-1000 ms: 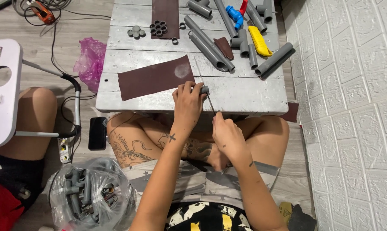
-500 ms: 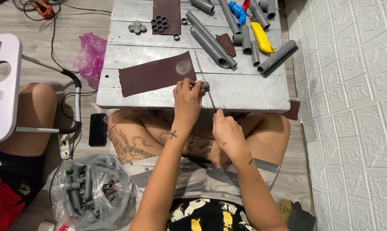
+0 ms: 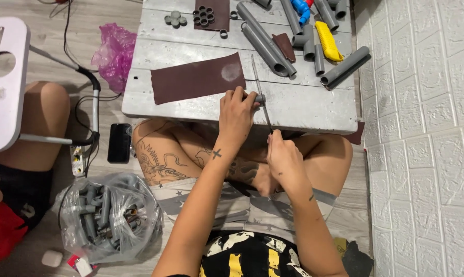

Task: Sawing a small PVC pipe using a thin hand-held saw blade.

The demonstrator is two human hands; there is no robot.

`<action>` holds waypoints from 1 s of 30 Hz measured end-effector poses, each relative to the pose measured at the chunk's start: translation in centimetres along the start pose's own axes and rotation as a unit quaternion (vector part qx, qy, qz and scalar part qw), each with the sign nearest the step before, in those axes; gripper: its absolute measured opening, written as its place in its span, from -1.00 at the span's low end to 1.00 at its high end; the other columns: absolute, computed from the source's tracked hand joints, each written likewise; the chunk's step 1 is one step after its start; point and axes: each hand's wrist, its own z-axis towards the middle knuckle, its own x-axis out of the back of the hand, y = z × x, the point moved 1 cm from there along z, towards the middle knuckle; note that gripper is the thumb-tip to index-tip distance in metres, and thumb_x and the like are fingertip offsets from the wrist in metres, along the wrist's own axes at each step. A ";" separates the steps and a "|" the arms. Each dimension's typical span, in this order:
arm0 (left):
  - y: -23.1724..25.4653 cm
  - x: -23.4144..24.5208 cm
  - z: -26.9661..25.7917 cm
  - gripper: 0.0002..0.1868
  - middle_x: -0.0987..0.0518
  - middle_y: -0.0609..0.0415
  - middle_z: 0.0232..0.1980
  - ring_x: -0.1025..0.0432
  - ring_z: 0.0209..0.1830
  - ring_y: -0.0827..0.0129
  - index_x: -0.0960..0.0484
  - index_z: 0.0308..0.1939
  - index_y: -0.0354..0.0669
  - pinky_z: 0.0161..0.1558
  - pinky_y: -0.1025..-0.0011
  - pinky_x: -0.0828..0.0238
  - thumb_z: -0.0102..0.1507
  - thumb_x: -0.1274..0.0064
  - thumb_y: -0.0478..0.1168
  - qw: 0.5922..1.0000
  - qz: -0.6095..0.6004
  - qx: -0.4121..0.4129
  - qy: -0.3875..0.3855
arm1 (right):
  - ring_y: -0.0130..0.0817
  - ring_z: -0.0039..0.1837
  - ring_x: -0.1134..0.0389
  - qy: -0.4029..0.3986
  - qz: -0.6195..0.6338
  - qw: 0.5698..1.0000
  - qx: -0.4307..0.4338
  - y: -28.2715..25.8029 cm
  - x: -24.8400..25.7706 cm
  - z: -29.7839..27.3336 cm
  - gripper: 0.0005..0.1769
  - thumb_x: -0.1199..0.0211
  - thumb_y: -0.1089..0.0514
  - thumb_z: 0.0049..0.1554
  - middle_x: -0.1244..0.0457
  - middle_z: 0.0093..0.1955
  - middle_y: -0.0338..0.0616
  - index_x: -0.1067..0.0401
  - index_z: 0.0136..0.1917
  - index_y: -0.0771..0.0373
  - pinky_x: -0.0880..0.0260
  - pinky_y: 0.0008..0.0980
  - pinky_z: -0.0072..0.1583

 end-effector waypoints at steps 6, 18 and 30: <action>-0.2 -0.6 0.0 -0.77 -0.35 0.19 -0.19 -0.38 -0.04 0.24 -0.63 -0.01 0.00 0.07 0.23 -0.33 0.37 -0.01 -0.03 1.000 0.006 0.015 0.014 | 0.37 -0.17 -0.44 0.006 0.010 1.000 0.016 -1.0 0.6 1.5 -0.55 0.33 0.02 0.43 -0.34 -0.24 0.37 -0.29 0.00 0.33 -0.47 0.14 -0.21; 0.3 0.1 0.2 -0.74 -0.35 0.17 -0.19 -0.39 -0.07 0.25 -0.63 0.00 -0.08 0.07 0.25 -0.33 0.37 0.01 -0.05 1.000 0.018 0.015 0.021 | 0.28 -0.19 -0.46 -0.008 -0.006 1.000 -0.003 1.8 1.6 -5.8 -0.60 0.24 0.01 0.41 -0.34 -0.31 0.37 -0.31 -0.05 0.26 -0.47 0.05 -0.20; -0.2 -0.5 0.1 -0.73 -0.36 0.18 -0.16 -0.38 -0.02 0.25 -0.62 0.04 -0.07 0.10 0.23 -0.34 0.39 0.02 -0.03 1.000 0.016 0.024 0.002 | 0.18 -0.31 -0.43 -0.002 -0.024 0.998 0.062 0.5 0.5 2.3 -0.61 0.28 0.06 0.43 -0.33 -0.30 0.29 -0.30 0.11 0.36 -0.42 -0.05 -0.33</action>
